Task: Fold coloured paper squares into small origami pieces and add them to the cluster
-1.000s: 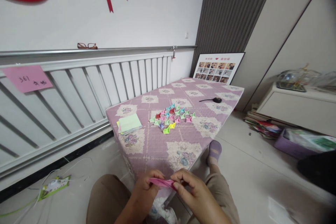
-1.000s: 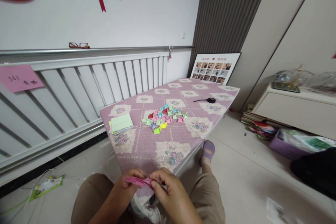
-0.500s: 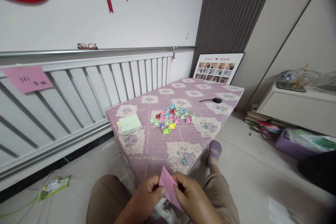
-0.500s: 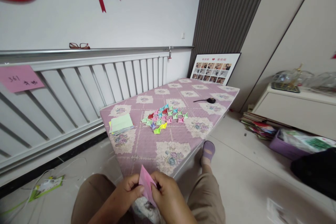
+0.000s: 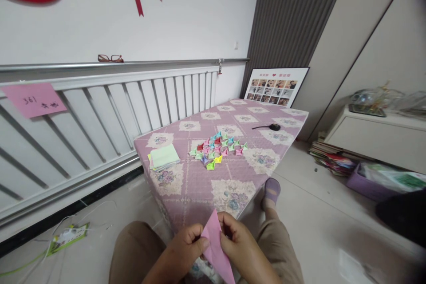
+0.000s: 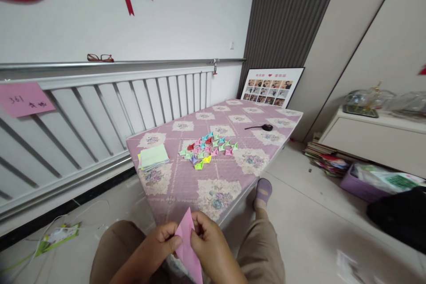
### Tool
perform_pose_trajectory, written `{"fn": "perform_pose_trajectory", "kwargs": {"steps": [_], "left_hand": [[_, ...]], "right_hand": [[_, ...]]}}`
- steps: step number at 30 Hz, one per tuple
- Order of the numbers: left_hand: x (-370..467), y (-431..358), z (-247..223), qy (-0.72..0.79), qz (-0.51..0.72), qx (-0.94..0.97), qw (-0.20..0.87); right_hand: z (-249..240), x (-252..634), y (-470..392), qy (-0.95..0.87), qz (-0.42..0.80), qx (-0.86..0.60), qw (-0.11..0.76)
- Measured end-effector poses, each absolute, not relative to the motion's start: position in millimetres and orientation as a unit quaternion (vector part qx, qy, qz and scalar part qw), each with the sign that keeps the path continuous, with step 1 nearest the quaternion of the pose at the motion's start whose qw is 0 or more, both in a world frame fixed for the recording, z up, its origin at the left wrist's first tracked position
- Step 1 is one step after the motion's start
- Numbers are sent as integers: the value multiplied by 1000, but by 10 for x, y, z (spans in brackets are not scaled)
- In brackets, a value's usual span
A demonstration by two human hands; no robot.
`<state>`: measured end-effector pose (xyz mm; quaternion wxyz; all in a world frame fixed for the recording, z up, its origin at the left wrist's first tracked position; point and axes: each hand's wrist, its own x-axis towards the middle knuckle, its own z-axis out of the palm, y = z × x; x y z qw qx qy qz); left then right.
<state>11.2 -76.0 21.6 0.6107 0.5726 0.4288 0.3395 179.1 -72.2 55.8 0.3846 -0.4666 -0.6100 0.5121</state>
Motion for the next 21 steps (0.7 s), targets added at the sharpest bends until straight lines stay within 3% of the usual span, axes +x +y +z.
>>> {"fn": "perform_pose_trajectory", "kwargs": {"steps": [21], "left_hand": [[93, -741, 284, 437, 370, 548, 610]], "right_hand": [[533, 1789, -732, -604, 533, -467, 364]]}}
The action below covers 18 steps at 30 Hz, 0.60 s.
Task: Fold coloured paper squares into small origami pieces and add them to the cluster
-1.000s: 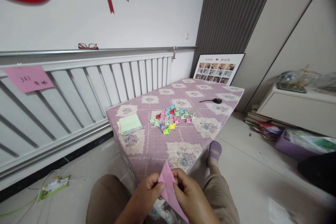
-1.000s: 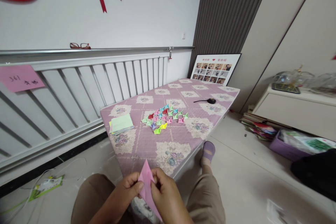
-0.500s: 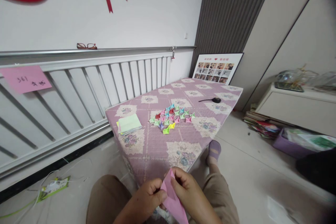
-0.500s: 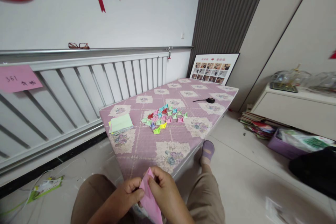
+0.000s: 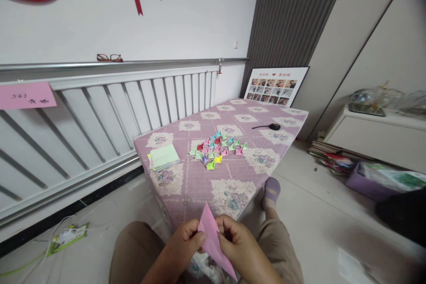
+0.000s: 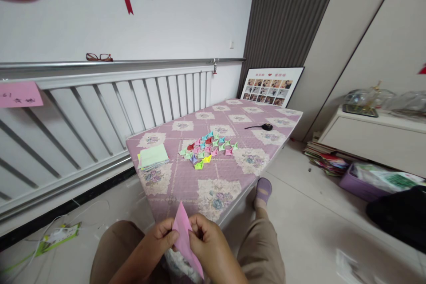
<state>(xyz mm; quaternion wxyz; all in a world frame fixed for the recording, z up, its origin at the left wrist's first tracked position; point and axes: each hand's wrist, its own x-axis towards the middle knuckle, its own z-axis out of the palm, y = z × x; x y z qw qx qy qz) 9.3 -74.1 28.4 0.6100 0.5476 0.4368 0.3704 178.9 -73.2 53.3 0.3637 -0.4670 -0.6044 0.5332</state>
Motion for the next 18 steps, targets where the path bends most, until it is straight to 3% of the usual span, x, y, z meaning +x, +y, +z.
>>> {"fn": "perform_pose_trajectory", "kwargs": {"steps": [5, 9, 13, 18], "left_hand": [[116, -722, 185, 422, 412, 566, 576], [95, -752, 79, 502, 453, 650, 347], [21, -788, 18, 461, 428, 769, 115], [-50, -754, 107, 385, 353, 851, 48]], "right_hand": [[534, 1753, -734, -649, 427, -496, 387], [540, 1744, -738, -686, 358, -515, 368], [540, 1748, -741, -709, 330, -522, 340], [521, 1761, -746, -726, 321, -526, 304]]}}
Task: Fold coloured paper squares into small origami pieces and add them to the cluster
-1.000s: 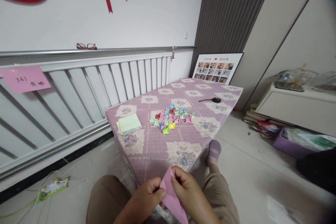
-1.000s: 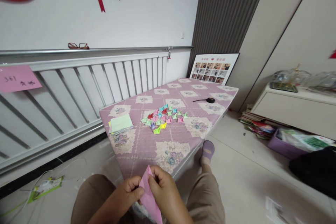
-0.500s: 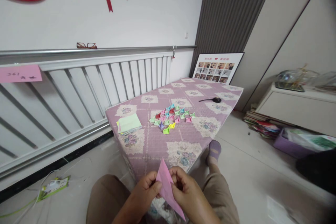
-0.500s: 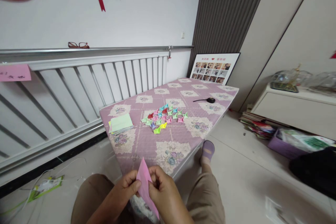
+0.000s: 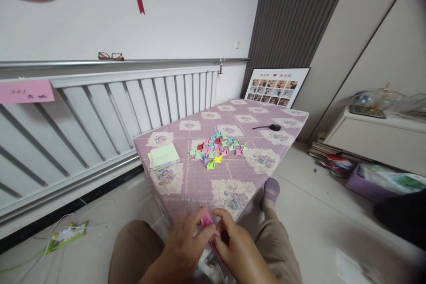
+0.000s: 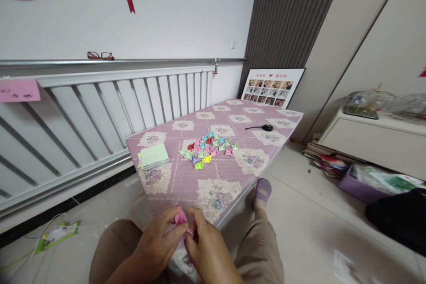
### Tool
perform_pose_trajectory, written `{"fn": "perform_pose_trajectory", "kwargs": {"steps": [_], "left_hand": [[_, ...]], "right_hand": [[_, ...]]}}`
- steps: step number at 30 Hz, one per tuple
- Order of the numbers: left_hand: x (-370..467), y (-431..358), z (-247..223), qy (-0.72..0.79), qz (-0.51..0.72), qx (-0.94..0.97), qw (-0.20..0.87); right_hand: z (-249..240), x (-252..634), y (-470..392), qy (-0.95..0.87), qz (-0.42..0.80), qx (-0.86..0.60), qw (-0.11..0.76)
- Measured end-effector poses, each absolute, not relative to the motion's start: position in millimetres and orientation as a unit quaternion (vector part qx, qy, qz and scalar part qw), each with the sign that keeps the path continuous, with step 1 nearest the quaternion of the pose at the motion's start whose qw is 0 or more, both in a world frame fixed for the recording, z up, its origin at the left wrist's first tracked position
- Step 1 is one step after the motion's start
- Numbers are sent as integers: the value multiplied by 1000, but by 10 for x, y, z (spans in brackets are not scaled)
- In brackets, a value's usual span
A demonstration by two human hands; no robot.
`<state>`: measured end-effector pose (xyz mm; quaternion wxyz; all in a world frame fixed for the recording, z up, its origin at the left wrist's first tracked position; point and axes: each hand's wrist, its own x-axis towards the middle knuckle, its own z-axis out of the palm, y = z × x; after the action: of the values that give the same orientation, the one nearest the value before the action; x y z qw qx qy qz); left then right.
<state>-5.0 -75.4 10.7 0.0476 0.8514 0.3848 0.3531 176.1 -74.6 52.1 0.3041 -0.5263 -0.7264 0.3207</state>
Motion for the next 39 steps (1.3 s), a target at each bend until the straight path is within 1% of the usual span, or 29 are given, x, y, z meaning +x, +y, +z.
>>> {"fn": "perform_pose_trajectory", "kwargs": {"steps": [3, 5, 10, 16, 21, 25, 32, 39], "left_hand": [[-38, -727, 209, 375, 334, 863, 54], [-20, -711, 271, 374, 329, 866, 40], [-2, -668, 409, 329, 261, 904, -75], [-18, -614, 453, 271, 313, 897, -156], [-40, -574, 296, 252, 232, 925, -167], [-34, -547, 204, 239, 186, 937, -173], [-13, -502, 179, 231, 182, 942, -165], [-4, -470, 108, 241, 182, 938, -172]], "right_hand": [[512, 1766, -752, -734, 318, -525, 291], [511, 1765, -754, -734, 318, -527, 287], [505, 1761, -751, -721, 320, -537, 299], [448, 1768, -720, -721, 285, -564, 286], [378, 1776, -680, -724, 252, -586, 262], [361, 1766, -657, -731, 233, -602, 221], [347, 1729, -632, -744, 238, -600, 172], [302, 1733, -571, -735, 230, -614, 174]]}}
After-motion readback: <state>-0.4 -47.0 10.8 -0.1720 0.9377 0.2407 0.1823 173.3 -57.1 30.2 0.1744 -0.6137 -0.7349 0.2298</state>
